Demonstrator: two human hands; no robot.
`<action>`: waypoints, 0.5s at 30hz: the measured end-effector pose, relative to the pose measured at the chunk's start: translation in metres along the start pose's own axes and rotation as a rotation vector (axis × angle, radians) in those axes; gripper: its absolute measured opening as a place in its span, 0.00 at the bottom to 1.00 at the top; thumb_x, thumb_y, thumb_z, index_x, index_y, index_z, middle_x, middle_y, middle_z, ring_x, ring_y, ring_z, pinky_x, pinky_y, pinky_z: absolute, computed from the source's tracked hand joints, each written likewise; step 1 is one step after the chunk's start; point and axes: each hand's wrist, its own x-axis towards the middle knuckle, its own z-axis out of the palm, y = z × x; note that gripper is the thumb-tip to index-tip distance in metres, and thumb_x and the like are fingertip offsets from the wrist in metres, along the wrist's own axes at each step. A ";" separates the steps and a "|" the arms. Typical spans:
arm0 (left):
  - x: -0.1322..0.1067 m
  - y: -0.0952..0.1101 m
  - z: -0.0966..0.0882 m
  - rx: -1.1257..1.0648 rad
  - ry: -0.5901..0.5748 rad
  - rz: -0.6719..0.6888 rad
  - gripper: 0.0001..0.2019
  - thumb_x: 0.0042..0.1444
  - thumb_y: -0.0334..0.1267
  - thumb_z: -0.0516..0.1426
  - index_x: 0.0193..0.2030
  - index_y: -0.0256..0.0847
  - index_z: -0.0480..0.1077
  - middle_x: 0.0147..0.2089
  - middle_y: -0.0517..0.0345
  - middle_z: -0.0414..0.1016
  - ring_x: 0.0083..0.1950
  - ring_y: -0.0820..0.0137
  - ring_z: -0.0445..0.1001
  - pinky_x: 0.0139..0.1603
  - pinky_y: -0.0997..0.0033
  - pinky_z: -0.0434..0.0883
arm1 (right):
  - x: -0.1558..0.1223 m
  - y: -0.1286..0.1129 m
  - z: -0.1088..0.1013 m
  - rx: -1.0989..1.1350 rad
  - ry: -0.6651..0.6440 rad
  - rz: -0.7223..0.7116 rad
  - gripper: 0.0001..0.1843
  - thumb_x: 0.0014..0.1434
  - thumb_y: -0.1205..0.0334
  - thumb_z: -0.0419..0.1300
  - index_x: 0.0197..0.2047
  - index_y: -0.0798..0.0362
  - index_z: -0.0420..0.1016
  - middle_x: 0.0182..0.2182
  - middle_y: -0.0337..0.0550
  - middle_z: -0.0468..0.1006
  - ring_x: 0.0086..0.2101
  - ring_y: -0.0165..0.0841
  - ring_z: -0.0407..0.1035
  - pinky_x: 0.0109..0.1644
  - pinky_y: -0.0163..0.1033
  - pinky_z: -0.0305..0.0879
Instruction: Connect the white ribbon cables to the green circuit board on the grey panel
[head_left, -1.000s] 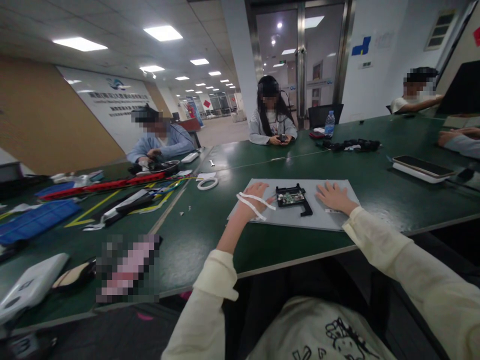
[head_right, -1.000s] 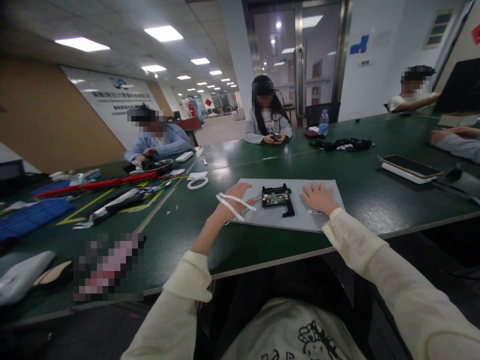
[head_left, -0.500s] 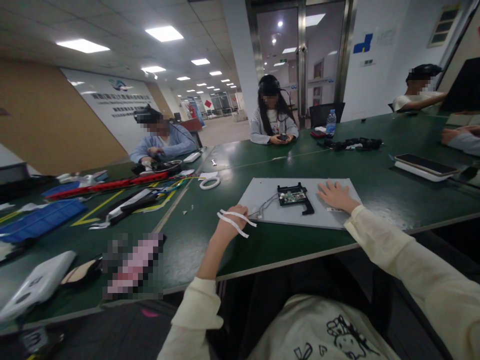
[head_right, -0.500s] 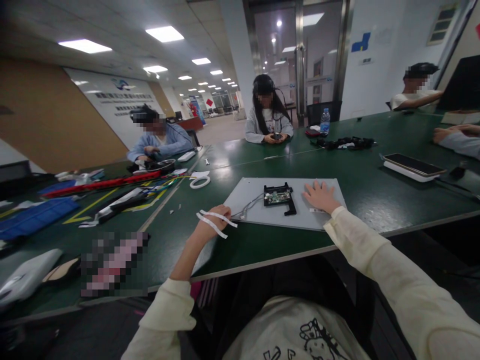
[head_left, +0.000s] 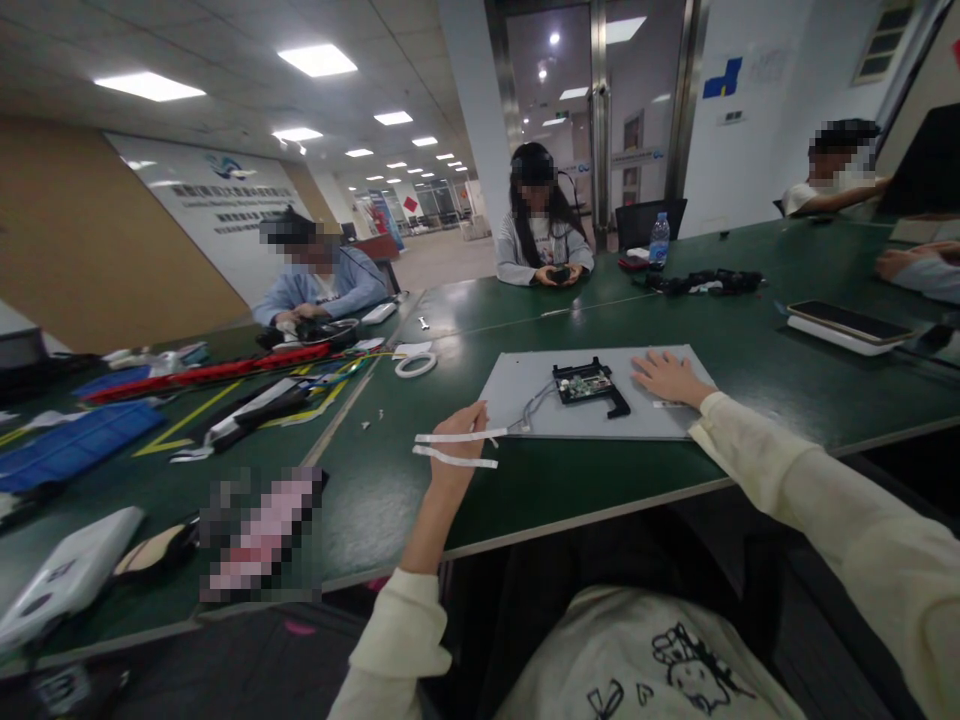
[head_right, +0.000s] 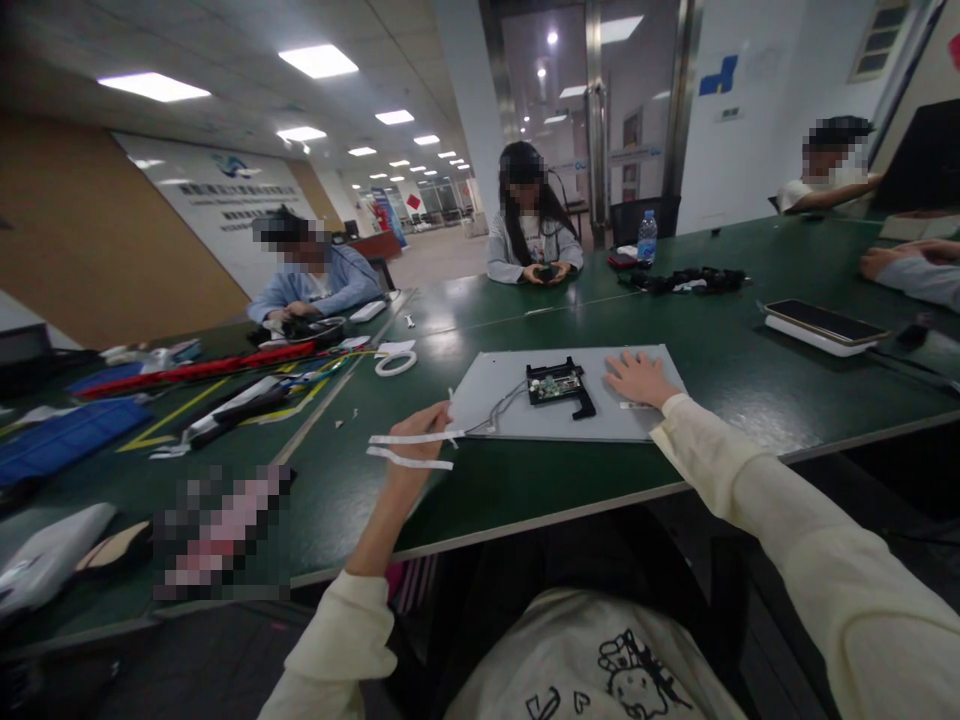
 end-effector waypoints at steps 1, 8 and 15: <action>0.003 0.005 -0.004 -0.028 0.086 -0.029 0.15 0.61 0.41 0.49 0.44 0.40 0.75 0.38 0.52 0.80 0.38 0.65 0.77 0.44 0.65 0.72 | 0.003 0.002 0.000 0.006 0.000 -0.004 0.34 0.66 0.43 0.36 0.70 0.46 0.52 0.67 0.56 0.51 0.60 0.57 0.50 0.57 0.72 0.47; 0.030 0.027 -0.017 -0.289 0.003 -0.198 0.16 0.61 0.48 0.50 0.40 0.41 0.75 0.27 0.59 0.78 0.28 0.70 0.75 0.31 0.72 0.70 | 0.019 0.008 0.002 0.026 -0.026 -0.016 0.34 0.65 0.41 0.36 0.70 0.44 0.52 0.67 0.52 0.52 0.61 0.55 0.50 0.59 0.69 0.47; 0.052 0.003 0.001 -0.370 -0.151 -0.222 0.19 0.59 0.49 0.51 0.34 0.37 0.76 0.31 0.52 0.80 0.32 0.67 0.76 0.31 0.70 0.70 | 0.034 0.005 0.006 0.045 -0.049 -0.107 0.35 0.65 0.40 0.37 0.71 0.44 0.50 0.69 0.47 0.48 0.63 0.57 0.47 0.63 0.65 0.44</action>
